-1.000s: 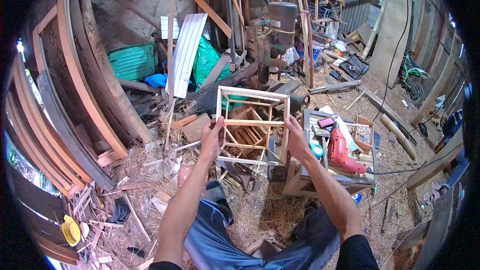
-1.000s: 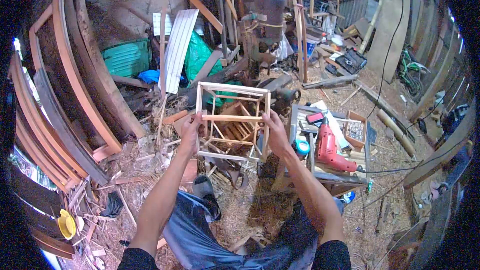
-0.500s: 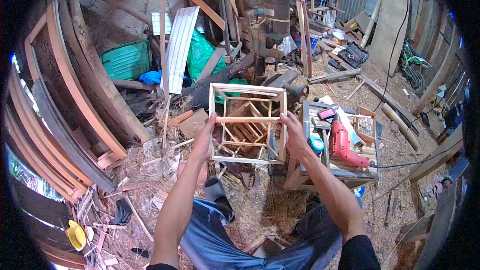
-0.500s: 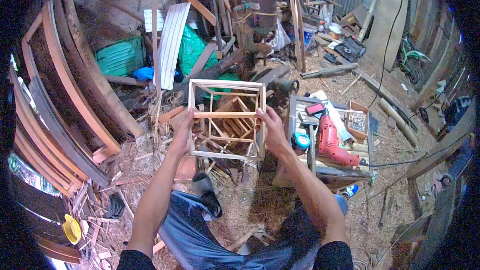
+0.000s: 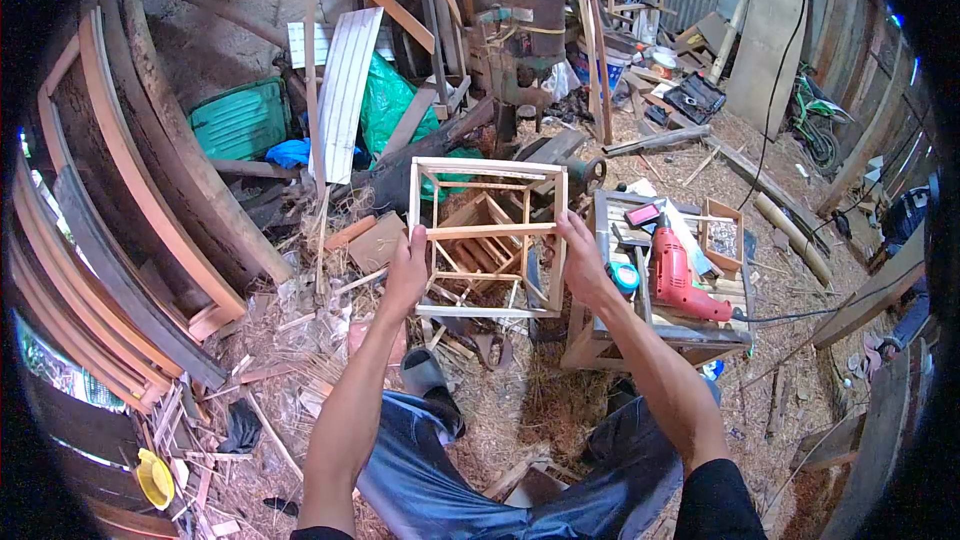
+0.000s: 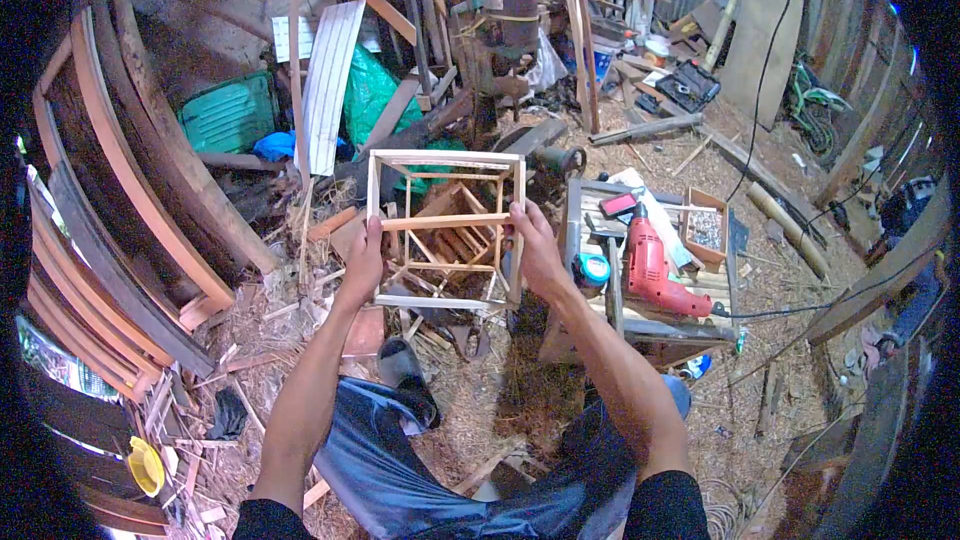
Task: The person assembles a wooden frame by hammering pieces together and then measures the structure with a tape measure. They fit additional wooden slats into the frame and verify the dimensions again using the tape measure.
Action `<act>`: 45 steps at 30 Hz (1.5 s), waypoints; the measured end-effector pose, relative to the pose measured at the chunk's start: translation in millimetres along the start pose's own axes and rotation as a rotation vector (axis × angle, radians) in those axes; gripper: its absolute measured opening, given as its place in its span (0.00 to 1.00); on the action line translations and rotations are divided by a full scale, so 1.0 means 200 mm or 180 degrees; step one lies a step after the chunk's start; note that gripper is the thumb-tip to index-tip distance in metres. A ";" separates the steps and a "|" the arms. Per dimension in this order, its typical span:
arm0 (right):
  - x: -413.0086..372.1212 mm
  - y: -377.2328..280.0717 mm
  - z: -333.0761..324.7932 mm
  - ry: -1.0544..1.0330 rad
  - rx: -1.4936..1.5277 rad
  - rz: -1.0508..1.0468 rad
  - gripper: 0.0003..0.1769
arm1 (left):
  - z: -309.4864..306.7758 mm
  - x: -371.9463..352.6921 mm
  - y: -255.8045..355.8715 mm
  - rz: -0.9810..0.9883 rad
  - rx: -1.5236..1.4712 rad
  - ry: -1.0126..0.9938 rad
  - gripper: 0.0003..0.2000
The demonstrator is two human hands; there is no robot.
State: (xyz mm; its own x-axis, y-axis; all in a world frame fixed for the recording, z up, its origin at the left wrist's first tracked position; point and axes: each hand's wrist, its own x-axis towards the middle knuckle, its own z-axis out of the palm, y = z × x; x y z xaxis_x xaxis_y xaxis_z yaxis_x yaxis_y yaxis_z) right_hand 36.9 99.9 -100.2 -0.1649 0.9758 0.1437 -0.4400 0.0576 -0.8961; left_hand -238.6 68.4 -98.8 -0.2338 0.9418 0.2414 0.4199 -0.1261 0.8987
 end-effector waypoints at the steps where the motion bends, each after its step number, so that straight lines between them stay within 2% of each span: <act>1: 0.00 0.00 0.00 0.0020 -0.0037 -0.0003 0.21 | 0.00 -0.01 0.02 0.0020 0.0043 -0.0033 0.29; 6: 0.01 0.00 -0.03 0.0036 -0.0254 0.0004 0.24 | 0.01 -0.01 0.05 0.0210 0.0087 0.0112 0.30; 8: 0.01 0.01 -0.04 0.0038 -0.0269 0.0020 0.24 | -0.01 0.00 0.05 -0.0418 0.0018 -0.0333 0.30; 12: 0.01 0.00 -0.05 -0.0010 -0.0234 0.0068 0.24 | 0.00 0.00 0.04 -0.0502 -0.0019 -0.0312 0.30; 14: 0.02 0.02 -0.06 0.0072 -0.0586 0.0041 0.25 | 0.02 0.00 0.01 0.0150 0.0151 0.0016 0.30; 21: 0.00 0.01 -0.02 0.0246 -0.0202 0.0193 0.20 | 0.01 -0.02 0.12 0.0251 0.0334 0.0137 0.29; 23: 0.01 0.04 -0.03 0.0455 0.0429 0.0458 0.19 | -0.01 0.00 0.11 -0.0422 -0.0281 -0.0198 0.25; 27: 0.01 0.04 0.00 0.0514 0.0600 0.0490 0.15 | 0.02 -0.04 0.18 -0.0465 -0.0967 -0.0192 0.20; 29: 0.04 0.05 -0.01 0.0643 0.0276 0.0389 0.17 | 0.01 -0.04 0.16 -0.0681 -0.2152 -0.0433 0.18; 30: 0.05 0.06 -0.01 0.0635 0.0283 0.0387 0.17 | 0.01 -0.04 0.17 -0.0675 -0.2145 -0.0428 0.18; 33: 0.06 0.09 -0.02 0.0698 0.0065 0.0369 0.17 | 0.02 -0.06 0.17 -0.0523 -0.1303 -0.0317 0.19; 38: 0.06 0.06 0.01 0.0949 -0.0315 0.0609 0.17 | 0.05 -0.06 0.09 -0.0218 -0.0833 -0.0272 0.23; 42: 0.05 0.06 0.02 0.1085 -0.0263 0.0583 0.16 | 0.06 -0.03 0.03 -0.0039 -0.0637 -0.0299 0.25; 45: 0.05 0.06 0.01 0.1126 -0.0298 0.0453 0.16 | 0.08 -0.01 -0.04 0.0316 -0.0255 -0.0129 0.26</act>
State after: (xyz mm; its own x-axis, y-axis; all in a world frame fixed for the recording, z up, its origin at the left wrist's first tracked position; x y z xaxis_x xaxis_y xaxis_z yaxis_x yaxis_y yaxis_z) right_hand 28.3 109.2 -109.0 0.1032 0.9869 -0.1237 -0.3494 -0.0804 -0.9335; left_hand -227.6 72.1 -112.5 -0.1582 0.9351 0.3172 0.3676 -0.2423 0.8979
